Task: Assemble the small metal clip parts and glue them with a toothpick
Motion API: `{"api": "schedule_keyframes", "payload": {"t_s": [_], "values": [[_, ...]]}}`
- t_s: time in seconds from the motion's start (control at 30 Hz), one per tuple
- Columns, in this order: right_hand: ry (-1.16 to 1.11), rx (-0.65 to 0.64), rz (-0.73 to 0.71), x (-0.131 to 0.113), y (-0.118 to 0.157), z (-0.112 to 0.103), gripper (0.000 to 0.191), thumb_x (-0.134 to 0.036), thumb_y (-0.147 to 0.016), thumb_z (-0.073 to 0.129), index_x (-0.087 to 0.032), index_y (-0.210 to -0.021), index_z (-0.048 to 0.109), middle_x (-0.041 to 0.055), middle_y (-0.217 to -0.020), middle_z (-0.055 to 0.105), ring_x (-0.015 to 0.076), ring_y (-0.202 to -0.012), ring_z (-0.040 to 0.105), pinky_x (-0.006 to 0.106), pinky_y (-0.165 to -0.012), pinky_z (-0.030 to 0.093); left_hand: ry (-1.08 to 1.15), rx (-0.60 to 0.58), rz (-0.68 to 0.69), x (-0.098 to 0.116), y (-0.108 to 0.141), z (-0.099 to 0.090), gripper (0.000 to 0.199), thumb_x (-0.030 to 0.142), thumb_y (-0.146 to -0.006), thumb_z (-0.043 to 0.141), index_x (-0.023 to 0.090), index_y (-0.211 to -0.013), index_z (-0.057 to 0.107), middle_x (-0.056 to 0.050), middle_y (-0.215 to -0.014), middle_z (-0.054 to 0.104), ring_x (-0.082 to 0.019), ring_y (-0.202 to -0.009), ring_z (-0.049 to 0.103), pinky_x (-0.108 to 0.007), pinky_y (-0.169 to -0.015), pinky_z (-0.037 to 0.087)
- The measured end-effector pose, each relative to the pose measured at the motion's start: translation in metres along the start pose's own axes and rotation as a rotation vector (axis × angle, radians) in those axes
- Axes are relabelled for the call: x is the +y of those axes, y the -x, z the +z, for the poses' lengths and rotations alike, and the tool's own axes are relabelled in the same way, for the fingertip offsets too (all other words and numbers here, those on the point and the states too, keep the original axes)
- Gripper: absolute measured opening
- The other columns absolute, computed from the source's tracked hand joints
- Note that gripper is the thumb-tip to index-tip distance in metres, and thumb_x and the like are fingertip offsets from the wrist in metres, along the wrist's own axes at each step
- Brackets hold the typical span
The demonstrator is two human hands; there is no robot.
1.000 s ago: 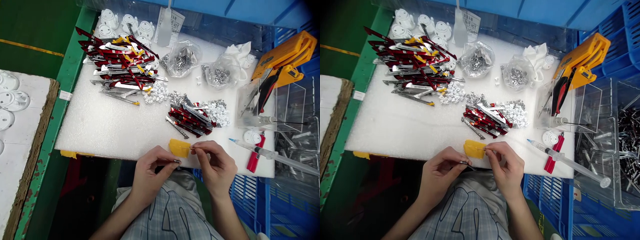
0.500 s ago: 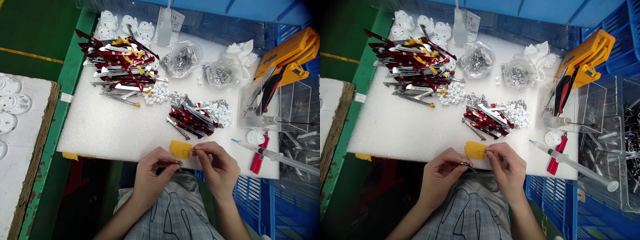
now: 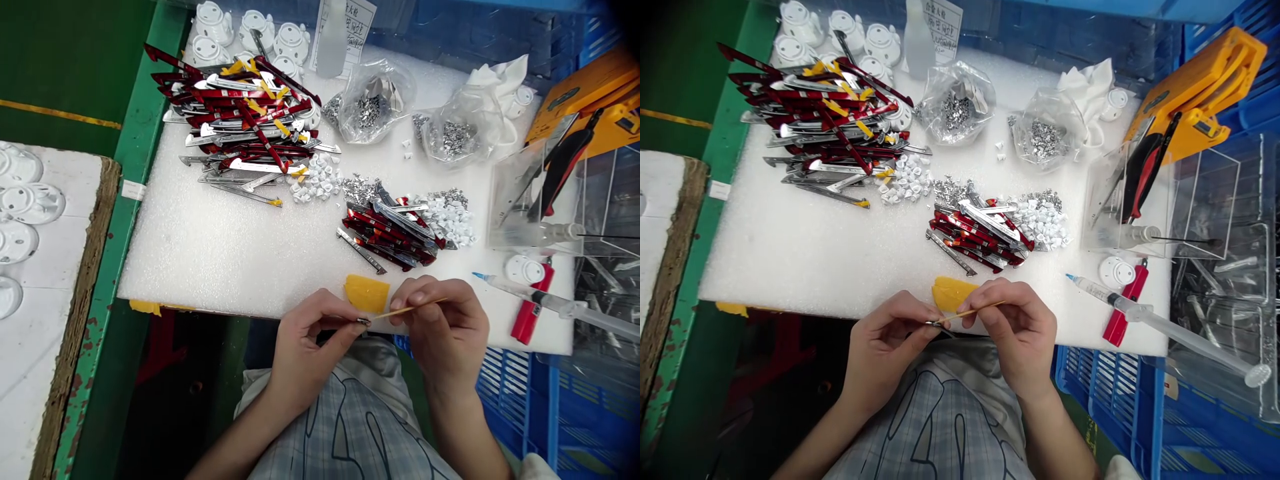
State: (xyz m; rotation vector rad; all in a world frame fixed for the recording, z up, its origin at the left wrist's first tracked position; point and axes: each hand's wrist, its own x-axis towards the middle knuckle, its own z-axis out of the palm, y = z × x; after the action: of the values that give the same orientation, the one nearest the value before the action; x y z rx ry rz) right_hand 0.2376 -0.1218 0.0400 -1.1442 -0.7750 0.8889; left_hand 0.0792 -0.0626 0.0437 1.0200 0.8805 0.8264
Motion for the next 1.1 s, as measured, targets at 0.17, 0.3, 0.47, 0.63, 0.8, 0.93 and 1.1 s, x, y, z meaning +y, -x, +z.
{"api": "schedule_keyframes", "payload": {"t_s": [0.17,0.3,0.47,0.63,0.8,0.93,1.1], "values": [[0.005,-0.001,0.003,-0.0015,0.0014,0.0002,0.004,-0.026,-0.101,0.076,-0.027,-0.102,0.08,-0.0014,-0.087,0.077,0.0104,-0.069,0.071,0.02,-0.063,0.062,0.004,-0.001,0.002,-0.0005,0.0004,0.0001,0.021,0.003,-0.081,0.082,0.024,-0.08,0.083,0.004,-0.076,0.076,-0.007,-0.072,0.073,-0.01,-0.072,0.061],[0.016,-0.012,0.0,-0.001,0.0012,0.0009,0.004,-0.026,-0.101,0.076,-0.027,-0.102,0.08,-0.0011,-0.087,0.078,0.0108,-0.07,0.071,0.02,-0.063,0.062,-0.01,-0.005,-0.007,-0.0007,0.0008,0.0003,0.021,0.003,-0.081,0.081,0.024,-0.081,0.083,0.004,-0.077,0.075,-0.007,-0.073,0.073,-0.01,-0.072,0.061],[0.022,-0.014,0.003,-0.0002,0.0006,0.0014,0.005,-0.026,-0.102,0.075,-0.027,-0.103,0.08,-0.0007,-0.087,0.078,0.0112,-0.069,0.071,0.021,-0.063,0.062,-0.012,-0.007,-0.015,-0.0007,0.0015,0.0005,0.021,0.003,-0.082,0.081,0.024,-0.08,0.083,0.004,-0.076,0.074,-0.007,-0.072,0.073,-0.009,-0.071,0.061],[0.033,-0.007,0.004,-0.0008,0.0001,0.002,0.005,-0.026,-0.102,0.075,-0.027,-0.103,0.08,-0.0001,-0.088,0.078,0.0115,-0.068,0.071,0.022,-0.061,0.062,-0.025,-0.008,-0.015,0.0005,0.0016,-0.0005,0.021,0.003,-0.082,0.08,0.024,-0.081,0.083,0.003,-0.078,0.075,-0.008,-0.074,0.073,-0.011,-0.073,0.061],[0.038,-0.001,0.01,-0.0012,0.0003,0.0015,0.004,-0.027,-0.101,0.076,-0.027,-0.101,0.08,0.0,-0.086,0.078,0.0118,-0.068,0.07,0.022,-0.06,0.061,-0.026,0.002,-0.007,0.0009,0.0015,-0.0007,0.018,0.005,-0.081,0.082,0.022,-0.08,0.083,0.002,-0.076,0.075,-0.01,-0.072,0.074,-0.014,-0.07,0.063],[0.054,0.007,0.007,-0.0018,0.0004,0.0004,0.003,-0.027,-0.101,0.076,-0.027,-0.1,0.08,0.0005,-0.085,0.077,0.0123,-0.066,0.069,0.023,-0.058,0.061,-0.038,0.01,0.0,0.0005,0.0011,0.0001,0.016,0.005,-0.081,0.082,0.022,-0.079,0.082,0.0,-0.076,0.075,-0.012,-0.071,0.074,-0.017,-0.068,0.064],[0.049,0.01,0.01,-0.0014,0.0007,-0.0011,0.004,-0.027,-0.101,0.076,-0.026,-0.1,0.079,0.0007,-0.085,0.077,0.0128,-0.065,0.069,0.023,-0.057,0.06,-0.051,0.007,-0.021,0.0005,0.0008,-0.0009,0.013,0.009,-0.082,0.083,0.021,-0.079,0.08,-0.001,-0.077,0.076,-0.015,-0.073,0.075,-0.022,-0.069,0.066]]}}
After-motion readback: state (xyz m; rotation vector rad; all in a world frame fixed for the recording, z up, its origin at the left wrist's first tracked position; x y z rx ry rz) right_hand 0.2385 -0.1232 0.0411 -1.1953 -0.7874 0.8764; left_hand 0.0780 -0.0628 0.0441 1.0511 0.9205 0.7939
